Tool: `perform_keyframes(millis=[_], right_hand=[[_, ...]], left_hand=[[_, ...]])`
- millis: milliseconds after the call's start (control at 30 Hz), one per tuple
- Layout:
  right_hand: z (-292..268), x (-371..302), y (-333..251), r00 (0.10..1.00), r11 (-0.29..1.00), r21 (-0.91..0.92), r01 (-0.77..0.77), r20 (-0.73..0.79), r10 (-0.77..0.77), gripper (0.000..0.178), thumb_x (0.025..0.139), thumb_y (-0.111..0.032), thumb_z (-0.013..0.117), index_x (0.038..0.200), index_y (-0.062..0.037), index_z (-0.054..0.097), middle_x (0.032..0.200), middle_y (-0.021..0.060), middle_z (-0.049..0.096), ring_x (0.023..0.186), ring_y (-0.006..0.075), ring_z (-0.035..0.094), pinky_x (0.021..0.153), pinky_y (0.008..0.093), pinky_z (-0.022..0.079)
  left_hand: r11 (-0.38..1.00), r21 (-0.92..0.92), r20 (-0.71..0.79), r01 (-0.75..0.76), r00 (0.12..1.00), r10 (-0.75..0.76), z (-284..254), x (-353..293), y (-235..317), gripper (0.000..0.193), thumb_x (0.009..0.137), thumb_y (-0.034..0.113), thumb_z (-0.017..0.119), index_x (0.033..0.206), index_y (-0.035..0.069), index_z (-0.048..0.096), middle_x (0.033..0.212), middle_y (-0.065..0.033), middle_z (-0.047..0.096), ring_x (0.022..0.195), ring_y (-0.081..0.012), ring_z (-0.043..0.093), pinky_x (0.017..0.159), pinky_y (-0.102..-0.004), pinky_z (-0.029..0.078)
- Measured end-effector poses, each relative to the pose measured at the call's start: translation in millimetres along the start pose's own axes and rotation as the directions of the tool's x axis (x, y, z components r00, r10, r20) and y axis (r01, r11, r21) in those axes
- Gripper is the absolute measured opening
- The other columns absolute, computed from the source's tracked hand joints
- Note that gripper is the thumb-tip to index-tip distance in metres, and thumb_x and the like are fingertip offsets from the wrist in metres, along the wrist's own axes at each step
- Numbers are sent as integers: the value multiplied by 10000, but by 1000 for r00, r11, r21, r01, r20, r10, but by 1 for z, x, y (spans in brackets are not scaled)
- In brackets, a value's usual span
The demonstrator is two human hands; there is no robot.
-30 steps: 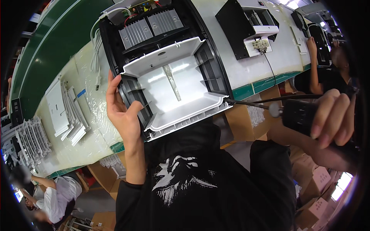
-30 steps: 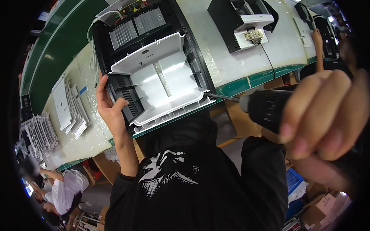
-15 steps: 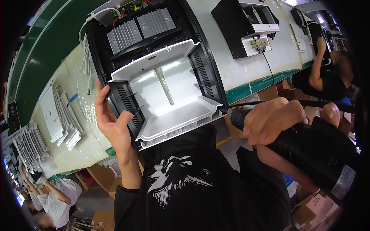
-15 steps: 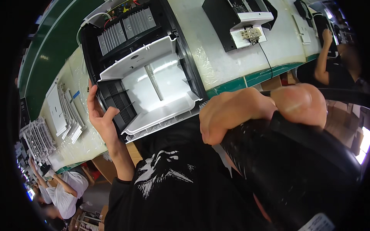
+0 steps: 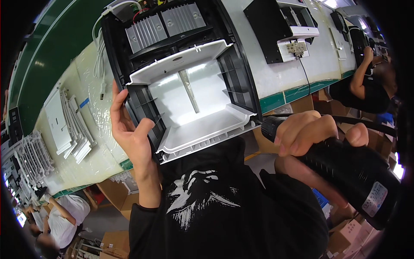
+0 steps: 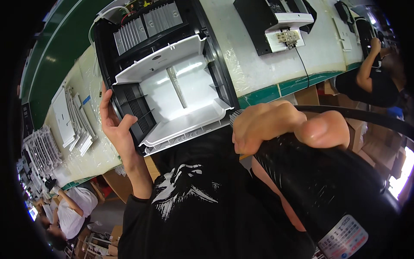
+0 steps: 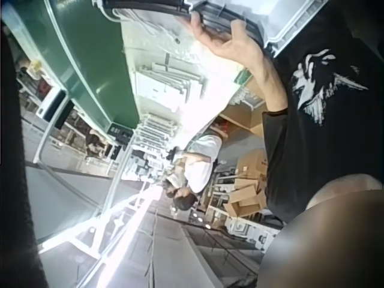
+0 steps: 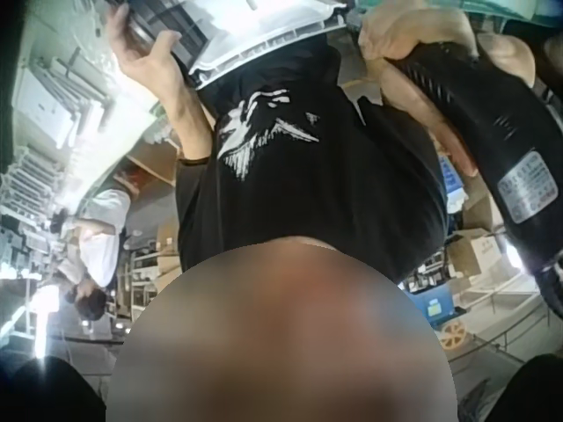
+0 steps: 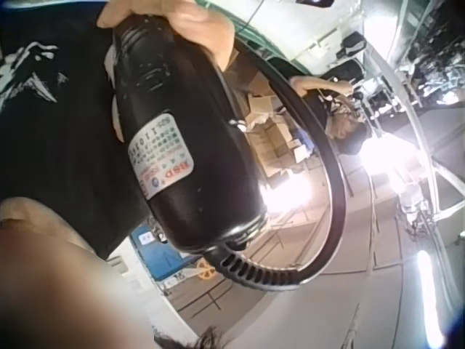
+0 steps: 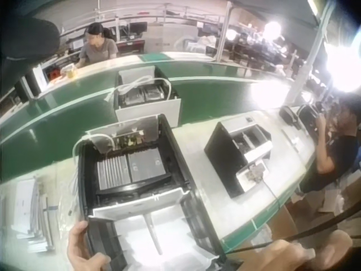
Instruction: Assembling components into an electronic device housing using an electric screwdriver.
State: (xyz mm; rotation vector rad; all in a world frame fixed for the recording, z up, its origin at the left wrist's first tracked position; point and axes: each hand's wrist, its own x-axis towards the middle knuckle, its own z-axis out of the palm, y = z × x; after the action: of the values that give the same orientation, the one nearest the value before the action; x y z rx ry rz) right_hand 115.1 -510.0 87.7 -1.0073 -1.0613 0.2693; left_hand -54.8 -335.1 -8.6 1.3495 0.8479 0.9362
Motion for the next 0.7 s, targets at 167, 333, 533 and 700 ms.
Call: perform_keyframes(millis=[167,333,533,700], right_hand=[[-12,-2,13,993,990,110,86,69,-94,865,707,-699,611,1222,-69,319,689,125,537,457,203,530,419,281,463],[-9,-4,12,991,993,95,65,108,-76,843,718,-693,608,1218,-75,328,698,127,540,475,206,536,429,290,464],[-4,-8,11,997,996,68,58,41,-61,827,728,-682,613,1207,-65,338,708,141,545,507,219,545,441,309,462],[0,-7,11,995,993,110,46,78,-55,846,718,-696,614,1202,-59,338,697,143,542,499,230,540,422,305,450]], left_hand=[[1000,-29,26,-6,1000,7,1,1,1,658,539,-148,454,1183,-14,490,1483,-165,291,1306,-243,382,1000,-285,380],[999,-25,33,-19,999,20,3,0,4,638,551,-150,449,1173,-15,491,1481,-165,295,1292,-235,397,987,-284,388],[997,-69,28,-36,999,38,2,2,2,628,547,-147,451,1162,-27,492,1478,-171,297,1297,-239,393,1023,-297,360],[993,-110,26,-38,999,41,1,2,0,613,554,-139,458,1155,-27,496,1477,-183,292,1310,-254,380,1055,-316,335]])
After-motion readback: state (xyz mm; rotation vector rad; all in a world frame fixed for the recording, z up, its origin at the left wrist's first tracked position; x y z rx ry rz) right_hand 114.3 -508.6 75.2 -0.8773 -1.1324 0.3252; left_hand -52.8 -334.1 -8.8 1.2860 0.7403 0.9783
